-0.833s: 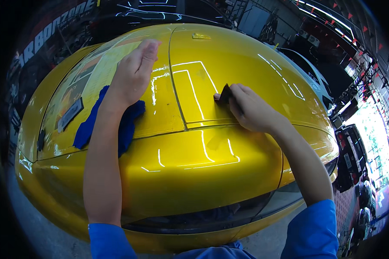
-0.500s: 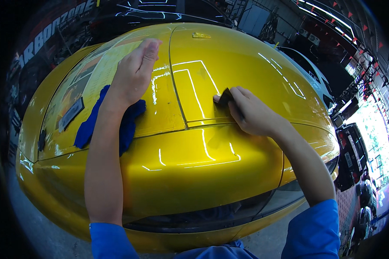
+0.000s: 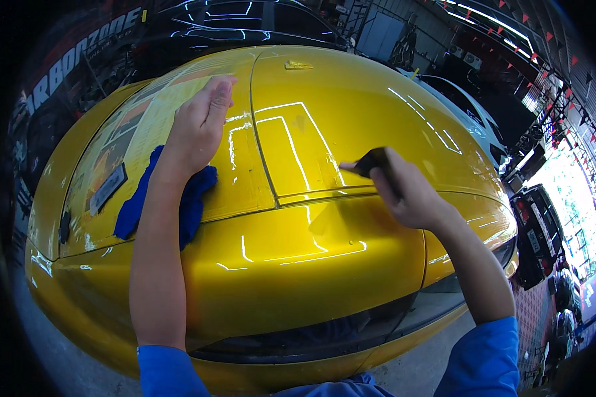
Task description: Wet sanding the surface of a yellow car using a sanding block and water.
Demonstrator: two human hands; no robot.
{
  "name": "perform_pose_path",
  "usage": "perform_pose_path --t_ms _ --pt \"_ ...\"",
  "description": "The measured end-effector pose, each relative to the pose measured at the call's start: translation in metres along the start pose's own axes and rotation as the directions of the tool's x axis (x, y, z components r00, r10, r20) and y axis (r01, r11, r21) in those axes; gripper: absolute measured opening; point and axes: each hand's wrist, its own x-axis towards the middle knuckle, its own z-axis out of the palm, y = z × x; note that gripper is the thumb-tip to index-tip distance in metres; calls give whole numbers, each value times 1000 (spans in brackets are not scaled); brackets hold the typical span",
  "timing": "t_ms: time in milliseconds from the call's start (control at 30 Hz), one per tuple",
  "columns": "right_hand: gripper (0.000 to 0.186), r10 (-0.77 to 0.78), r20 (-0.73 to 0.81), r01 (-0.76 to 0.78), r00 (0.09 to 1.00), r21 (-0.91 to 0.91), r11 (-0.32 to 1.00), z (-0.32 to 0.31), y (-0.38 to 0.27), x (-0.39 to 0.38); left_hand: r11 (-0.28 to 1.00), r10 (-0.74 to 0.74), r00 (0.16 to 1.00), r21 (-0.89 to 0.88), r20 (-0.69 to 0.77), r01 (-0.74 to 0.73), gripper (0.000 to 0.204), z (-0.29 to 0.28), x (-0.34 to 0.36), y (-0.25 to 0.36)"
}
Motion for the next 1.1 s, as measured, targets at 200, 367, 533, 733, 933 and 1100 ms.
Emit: perform_pose_path --t_ms 200,367,533,733,933,1100 --pt "12 -108 -61 117 992 180 977 7 5 3 999 -39 998 -16 56 40 60 -7 -1 4" --pt "18 -113 109 121 988 -75 990 11 -8 1 1000 23 1000 -4 -2 -23 56 -4 -3 -3" --pt "15 -71 79 85 994 -192 978 19 25 29 998 28 1000 -47 11 -27 54 -3 0 -1" --pt "14 -184 95 192 978 -80 978 22 9 18 999 -37 997 8 66 36 59 -10 -1 0" --pt "13 -96 61 104 994 -133 986 22 12 38 996 -88 993 -10 82 90 58 -9 -3 1" --pt "13 -220 114 228 969 -55 972 19 3 15 998 -56 996 22 65 55 59 -7 0 7"
